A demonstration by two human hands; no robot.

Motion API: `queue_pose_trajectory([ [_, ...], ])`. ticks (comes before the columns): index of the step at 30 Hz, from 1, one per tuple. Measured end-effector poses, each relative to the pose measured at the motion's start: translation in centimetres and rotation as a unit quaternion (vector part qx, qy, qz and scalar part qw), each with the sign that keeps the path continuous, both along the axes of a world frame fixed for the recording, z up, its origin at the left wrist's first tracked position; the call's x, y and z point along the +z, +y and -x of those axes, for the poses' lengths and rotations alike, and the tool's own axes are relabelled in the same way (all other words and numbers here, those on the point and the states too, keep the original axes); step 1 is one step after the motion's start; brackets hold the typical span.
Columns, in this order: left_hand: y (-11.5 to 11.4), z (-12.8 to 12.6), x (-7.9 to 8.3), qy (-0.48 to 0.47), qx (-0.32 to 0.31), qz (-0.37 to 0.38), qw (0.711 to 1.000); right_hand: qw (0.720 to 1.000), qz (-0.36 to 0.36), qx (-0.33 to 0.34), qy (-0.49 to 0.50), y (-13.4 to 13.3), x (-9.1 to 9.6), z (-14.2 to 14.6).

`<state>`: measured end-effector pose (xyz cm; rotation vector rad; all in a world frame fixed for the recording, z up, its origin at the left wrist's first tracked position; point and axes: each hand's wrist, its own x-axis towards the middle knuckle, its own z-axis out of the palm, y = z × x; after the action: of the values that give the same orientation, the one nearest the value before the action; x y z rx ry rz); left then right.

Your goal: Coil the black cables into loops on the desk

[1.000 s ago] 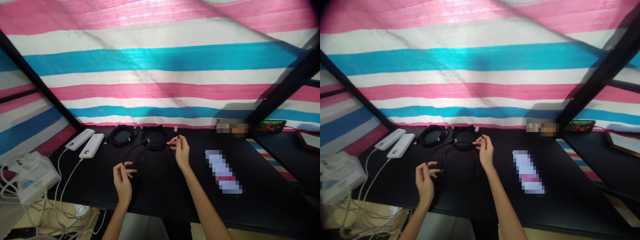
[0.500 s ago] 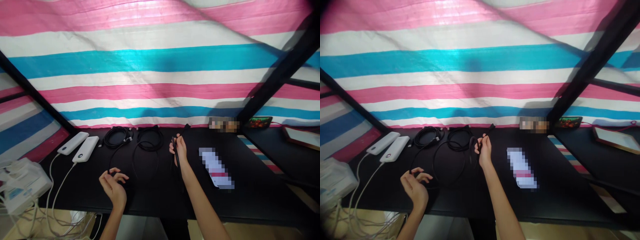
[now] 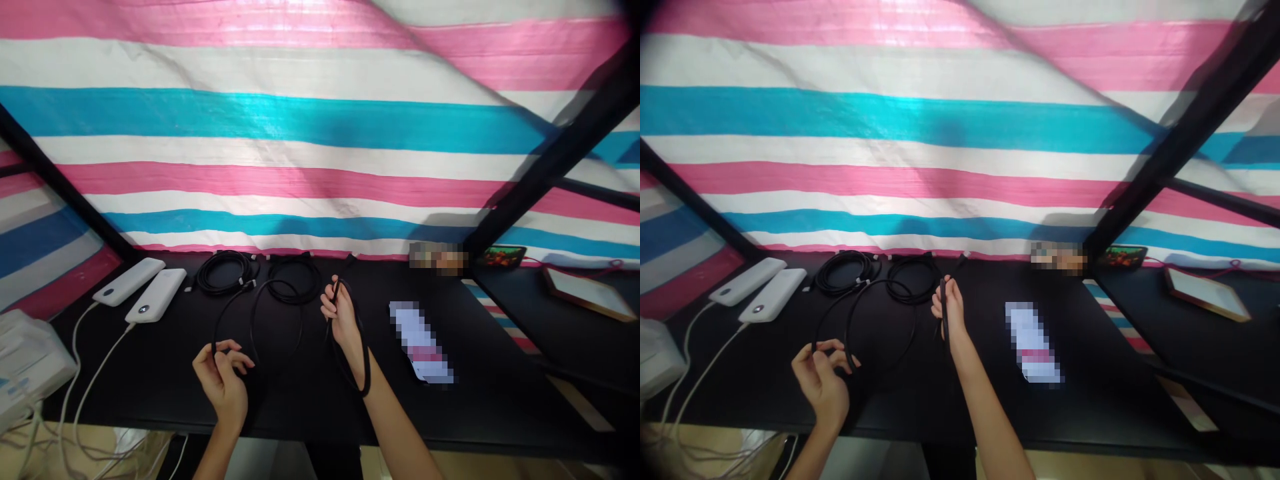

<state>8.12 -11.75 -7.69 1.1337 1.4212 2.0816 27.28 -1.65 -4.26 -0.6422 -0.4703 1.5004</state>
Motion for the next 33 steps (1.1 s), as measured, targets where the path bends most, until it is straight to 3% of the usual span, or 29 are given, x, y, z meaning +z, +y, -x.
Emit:
queue_pose_trajectory([
  [6,-0.2,0.1,-1.5,0.109,-0.036,-0.048,0.992,0.999,-0.023,0.030,-0.023,0.2,-0.7,0.3],
  [10,-0.1,0.4,-2.4,0.149,-0.086,-0.034,0.984,0.998,-0.029,0.025,-0.053,0.3,-1.1,0.6],
  [15,-0.6,-0.1,-2.2,0.142,-0.116,0.009,0.983,0.990,-0.037,0.011,-0.136,0.2,-1.3,1.4],
  [20,-1.5,-2.9,-1.6,0.042,-0.159,0.070,0.984,0.963,-0.077,0.001,-0.257,-0.1,-1.8,2.3],
  [27,-2.3,-4.8,0.9,-0.009,-0.251,0.148,0.957,0.944,-0.056,-0.041,-0.323,0.0,-2.4,2.6],
  [33,-2.0,-5.1,4.3,-0.030,-0.362,0.162,0.918,0.933,-0.077,-0.002,-0.352,0.1,-2.8,2.8],
])
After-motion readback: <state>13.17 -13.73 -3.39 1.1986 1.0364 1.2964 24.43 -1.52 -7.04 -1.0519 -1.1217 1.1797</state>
